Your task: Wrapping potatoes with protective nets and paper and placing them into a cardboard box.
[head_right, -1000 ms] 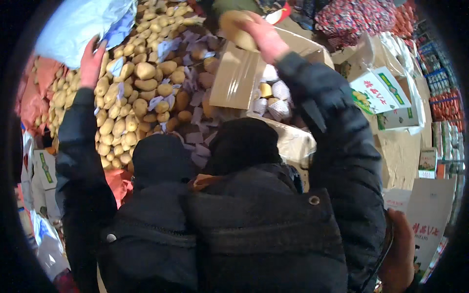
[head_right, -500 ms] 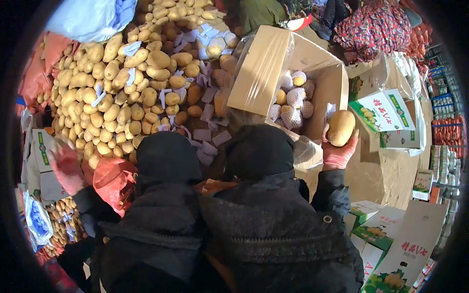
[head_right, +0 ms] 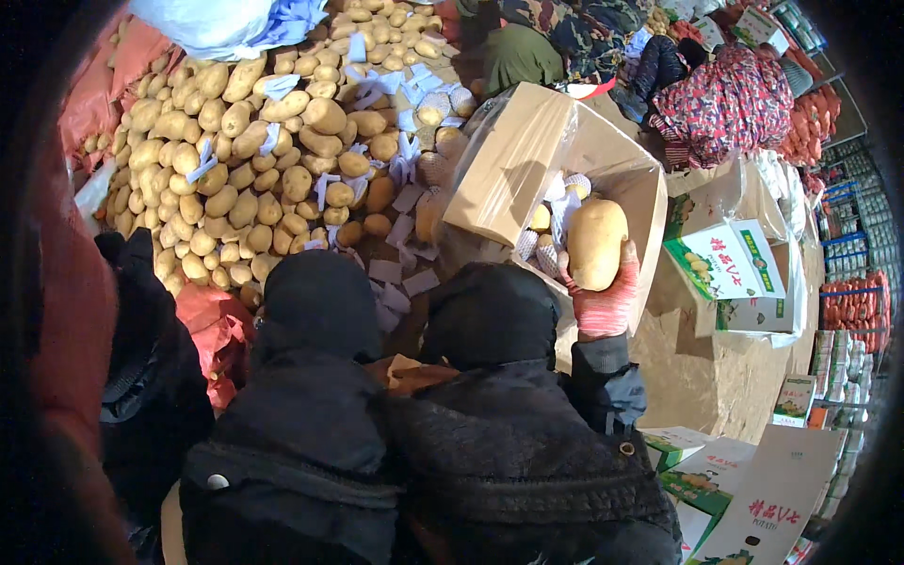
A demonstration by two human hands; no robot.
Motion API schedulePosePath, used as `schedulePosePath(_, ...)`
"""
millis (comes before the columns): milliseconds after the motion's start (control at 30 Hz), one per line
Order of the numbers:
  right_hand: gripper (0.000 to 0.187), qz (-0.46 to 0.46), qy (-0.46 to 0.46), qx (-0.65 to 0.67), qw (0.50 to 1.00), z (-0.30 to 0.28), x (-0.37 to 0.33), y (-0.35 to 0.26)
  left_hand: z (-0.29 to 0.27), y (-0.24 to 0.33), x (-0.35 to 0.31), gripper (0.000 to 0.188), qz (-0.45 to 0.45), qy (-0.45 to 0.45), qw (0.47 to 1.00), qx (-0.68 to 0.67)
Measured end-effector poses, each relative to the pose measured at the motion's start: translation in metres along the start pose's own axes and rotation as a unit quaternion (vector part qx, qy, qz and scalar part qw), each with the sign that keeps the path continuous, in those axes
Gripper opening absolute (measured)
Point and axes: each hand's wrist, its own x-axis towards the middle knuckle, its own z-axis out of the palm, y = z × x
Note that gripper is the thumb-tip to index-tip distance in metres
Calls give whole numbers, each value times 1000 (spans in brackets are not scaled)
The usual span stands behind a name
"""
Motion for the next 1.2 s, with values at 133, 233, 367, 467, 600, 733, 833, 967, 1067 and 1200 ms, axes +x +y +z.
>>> schedulePosePath(133,57,6,2,-5,1000,-5,1,0,-27,-46,-44,50,-95,18,995,29)
schedulePosePath(233,57,6,-9,16,1000,-4,-2,-4,-43,-54,-90,49,-159,24,987,23)
schedulePosePath(367,57,2,9,-12,1000,7,0,6,-66,-55,-121,48,-198,77,977,13)
schedulePosePath(467,58,18,-8,-62,998,8,7,4,-67,-45,-105,47,-157,101,982,-14)
schedulePosePath(600,57,21,-31,-39,999,6,16,8,-56,0,-59,46,-26,104,991,-74)
schedulePosePath(733,61,35,-47,-23,998,13,27,0,-28,38,-8,45,91,87,980,-153)
schedulePosePath(833,68,45,-107,28,993,36,22,-1,2,55,7,44,89,103,981,-139)
schedulePosePath(967,77,92,-237,84,963,55,21,0,100,-36,-56,43,-165,-192,919,301)
schedulePosePath(1067,81,86,-310,109,940,62,19,16,163,-41,-73,44,-505,-178,672,-512)
schedulePosePath(1200,91,75,-295,70,950,63,5,11,185,-25,-72,58,-455,-246,536,-667)
